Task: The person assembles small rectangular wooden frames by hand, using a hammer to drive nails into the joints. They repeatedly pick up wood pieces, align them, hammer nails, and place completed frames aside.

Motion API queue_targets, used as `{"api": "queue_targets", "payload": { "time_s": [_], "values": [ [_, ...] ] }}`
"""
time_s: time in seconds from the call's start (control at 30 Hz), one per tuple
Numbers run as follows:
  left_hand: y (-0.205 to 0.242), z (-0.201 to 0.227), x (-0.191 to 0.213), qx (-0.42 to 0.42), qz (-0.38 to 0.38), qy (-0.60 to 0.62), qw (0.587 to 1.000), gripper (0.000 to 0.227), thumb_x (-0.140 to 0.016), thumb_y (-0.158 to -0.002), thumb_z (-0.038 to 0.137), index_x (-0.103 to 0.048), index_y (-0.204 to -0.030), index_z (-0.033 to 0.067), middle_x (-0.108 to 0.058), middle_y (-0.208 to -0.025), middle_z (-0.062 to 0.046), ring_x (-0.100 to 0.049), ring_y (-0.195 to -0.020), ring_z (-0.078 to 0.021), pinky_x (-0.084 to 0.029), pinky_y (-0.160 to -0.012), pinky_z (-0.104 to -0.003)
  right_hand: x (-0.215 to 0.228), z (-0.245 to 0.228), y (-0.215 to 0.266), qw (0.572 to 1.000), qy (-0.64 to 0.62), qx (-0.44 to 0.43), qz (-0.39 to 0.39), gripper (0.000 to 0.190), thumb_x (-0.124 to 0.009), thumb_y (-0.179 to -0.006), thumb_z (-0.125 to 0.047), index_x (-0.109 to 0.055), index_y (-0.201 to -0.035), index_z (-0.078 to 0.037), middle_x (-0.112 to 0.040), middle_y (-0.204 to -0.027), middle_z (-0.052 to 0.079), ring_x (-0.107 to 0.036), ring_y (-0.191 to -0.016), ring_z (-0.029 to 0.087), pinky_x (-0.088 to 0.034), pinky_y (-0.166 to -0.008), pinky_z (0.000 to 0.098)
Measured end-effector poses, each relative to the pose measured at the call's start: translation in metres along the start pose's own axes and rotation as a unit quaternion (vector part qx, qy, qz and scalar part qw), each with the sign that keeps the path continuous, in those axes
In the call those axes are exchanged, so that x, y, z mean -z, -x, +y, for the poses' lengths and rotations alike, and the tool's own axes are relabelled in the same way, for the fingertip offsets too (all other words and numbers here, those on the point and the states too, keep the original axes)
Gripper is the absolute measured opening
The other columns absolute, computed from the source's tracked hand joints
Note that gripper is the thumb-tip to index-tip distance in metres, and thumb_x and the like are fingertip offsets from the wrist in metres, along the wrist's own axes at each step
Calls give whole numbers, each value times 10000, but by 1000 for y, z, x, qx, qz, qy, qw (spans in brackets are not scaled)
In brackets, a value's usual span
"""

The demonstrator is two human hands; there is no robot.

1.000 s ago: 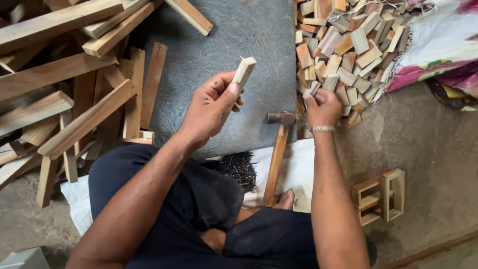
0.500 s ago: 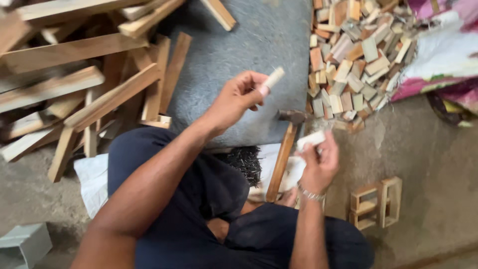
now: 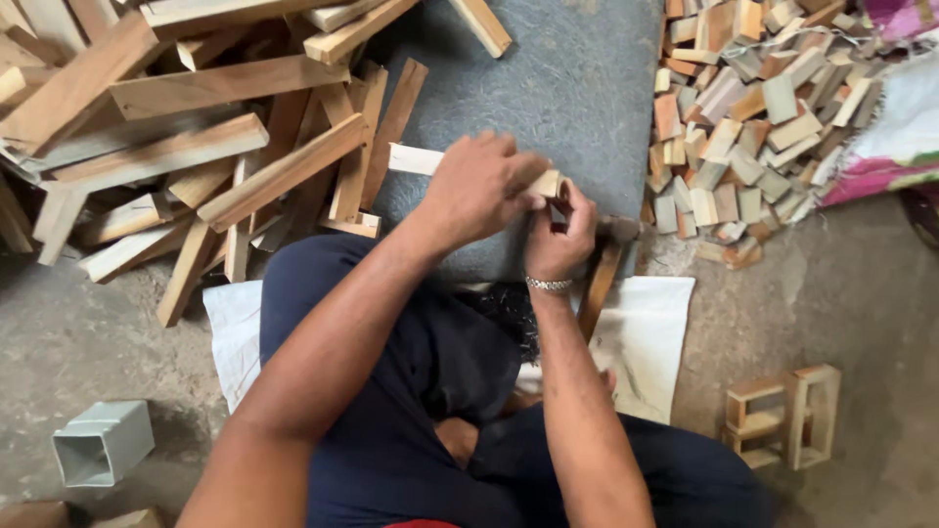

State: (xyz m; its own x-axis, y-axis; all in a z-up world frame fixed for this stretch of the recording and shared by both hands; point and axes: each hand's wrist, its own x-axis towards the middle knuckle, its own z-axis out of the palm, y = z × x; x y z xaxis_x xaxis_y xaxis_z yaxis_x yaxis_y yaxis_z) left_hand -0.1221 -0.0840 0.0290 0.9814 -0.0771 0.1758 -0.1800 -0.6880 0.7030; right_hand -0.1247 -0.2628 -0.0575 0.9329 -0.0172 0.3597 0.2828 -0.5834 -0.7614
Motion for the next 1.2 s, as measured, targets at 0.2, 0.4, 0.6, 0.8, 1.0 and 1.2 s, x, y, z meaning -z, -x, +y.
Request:
{"api": "queue_targets", "payload": {
  "time_s": [0.2,0.4,0.6,0.8,1.0,1.2],
  "values": [
    [-4,-6,-19,-22,-4,-66,998,354,-804,-787,322,-713,-1105,196,-654,-943,-64,-625,-945,-287,-457,-778,-443,8,12,3,998,-47,43,-16,327,-773,-936,23,-616,-1218,-22,-714,-1201,142,-715,-1114,230,-592,-948,351],
    [-2,-8,-21,-33,-57,-57,996,280,-771,-816,247,-693,-1076,178,-665,-966,-29,-633,-968,-244,-416,-795,-431,9,15,2,994,-80,-37,-70,337,-751,-950,20,-595,-1246,-22,-749,-1160,118,-756,-1059,201,-603,-910,320],
    [-7,-2,-18,-59,-95,-50,993,423,-754,-781,172,-708,-1201,180,-686,-971,-21,-619,-934,-263,-426,-769,-420,15,11,-5,994,-45,-33,-93,365,-739,-899,71,-668,-1239,-37,-753,-1140,119,-758,-1013,213,-602,-856,322],
    [-10,1,-22,-67,-89,-36,993,425,-828,-786,219,-712,-1192,167,-675,-957,-33,-598,-887,-273,-437,-780,-418,22,12,-14,994,-54,-3,-93,417,-722,-822,111,-692,-1212,-34,-729,-1162,143,-730,-1062,300,-589,-927,378],
    [-23,7,-20,-110,-93,-71,987,368,-858,-822,246,-721,-1145,133,-685,-937,-20,-616,-859,-253,-457,-777,-396,21,3,-20,995,-59,15,-73,405,-730,-819,103,-707,-1187,-63,-746,-1138,104,-727,-1038,301,-585,-904,391],
    [-21,11,-27,-99,-94,-78,988,316,-870,-864,251,-734,-1117,119,-749,-1018,-26,-645,-867,-247,-481,-794,-397,26,5,-17,993,-80,3,-82,407,-760,-809,77,-703,-1185,-69,-751,-1153,79,-730,-1020,283,-585,-883,378]
  ]
}}
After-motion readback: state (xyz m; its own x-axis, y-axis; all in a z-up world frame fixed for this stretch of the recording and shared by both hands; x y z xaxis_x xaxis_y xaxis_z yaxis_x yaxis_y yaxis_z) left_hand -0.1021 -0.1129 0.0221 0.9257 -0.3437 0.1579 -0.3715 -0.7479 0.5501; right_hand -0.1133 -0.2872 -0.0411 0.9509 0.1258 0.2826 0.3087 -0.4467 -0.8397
